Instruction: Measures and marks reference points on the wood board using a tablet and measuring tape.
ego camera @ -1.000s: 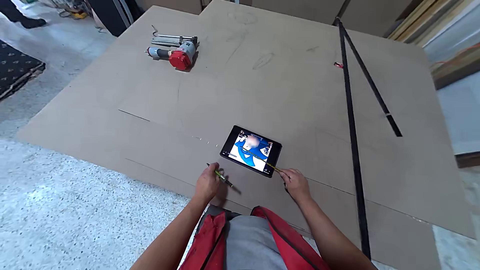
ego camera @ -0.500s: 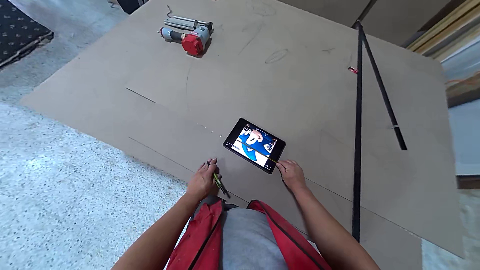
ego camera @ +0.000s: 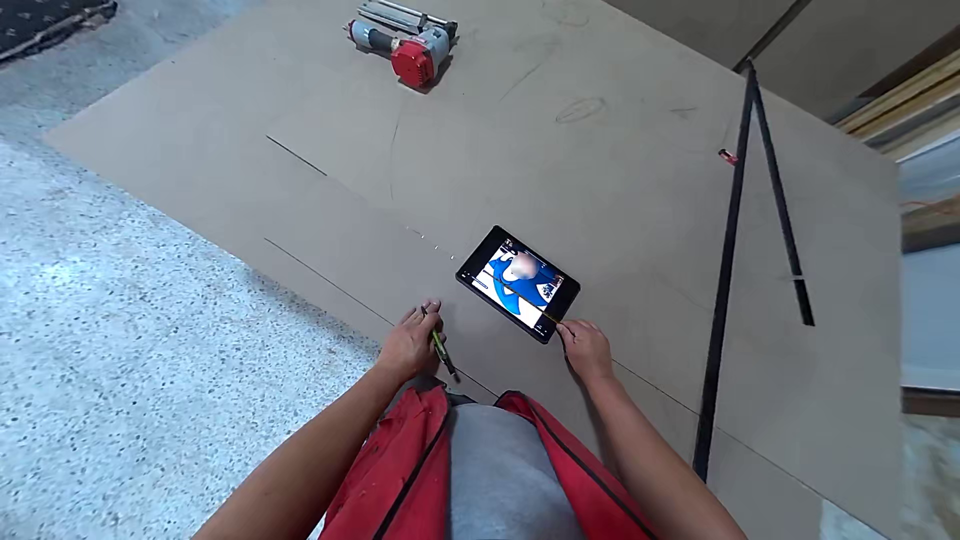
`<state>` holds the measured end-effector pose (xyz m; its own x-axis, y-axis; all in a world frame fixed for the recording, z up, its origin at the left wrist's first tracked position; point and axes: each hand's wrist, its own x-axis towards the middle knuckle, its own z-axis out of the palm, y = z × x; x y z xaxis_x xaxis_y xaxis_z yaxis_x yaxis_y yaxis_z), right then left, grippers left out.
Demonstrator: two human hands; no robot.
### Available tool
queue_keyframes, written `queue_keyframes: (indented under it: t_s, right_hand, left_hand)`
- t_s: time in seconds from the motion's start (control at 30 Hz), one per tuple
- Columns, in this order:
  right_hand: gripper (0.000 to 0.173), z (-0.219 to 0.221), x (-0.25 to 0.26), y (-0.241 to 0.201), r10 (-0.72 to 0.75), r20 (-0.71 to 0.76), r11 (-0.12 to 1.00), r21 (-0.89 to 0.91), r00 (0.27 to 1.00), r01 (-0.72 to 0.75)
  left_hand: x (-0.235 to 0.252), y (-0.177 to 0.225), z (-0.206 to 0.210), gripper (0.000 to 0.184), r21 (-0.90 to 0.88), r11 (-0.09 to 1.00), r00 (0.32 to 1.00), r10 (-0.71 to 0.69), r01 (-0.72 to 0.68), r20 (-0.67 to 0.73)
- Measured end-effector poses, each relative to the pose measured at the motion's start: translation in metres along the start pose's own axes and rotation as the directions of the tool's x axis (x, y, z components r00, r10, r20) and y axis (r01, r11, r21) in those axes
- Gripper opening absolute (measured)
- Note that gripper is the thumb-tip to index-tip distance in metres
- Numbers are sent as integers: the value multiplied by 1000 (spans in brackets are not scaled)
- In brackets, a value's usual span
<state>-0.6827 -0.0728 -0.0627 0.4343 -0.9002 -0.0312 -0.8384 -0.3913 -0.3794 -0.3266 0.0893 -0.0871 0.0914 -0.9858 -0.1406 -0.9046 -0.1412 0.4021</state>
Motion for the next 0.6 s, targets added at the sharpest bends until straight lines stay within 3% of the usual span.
queue_keyframes:
  t_s: [0.6]
  right_hand:
    - [28, 3, 4, 3, 28, -20, 1000, -5, 999, -28]
  left_hand:
    - [0, -4, 3, 30, -31, 999, 1000, 14, -14, -10]
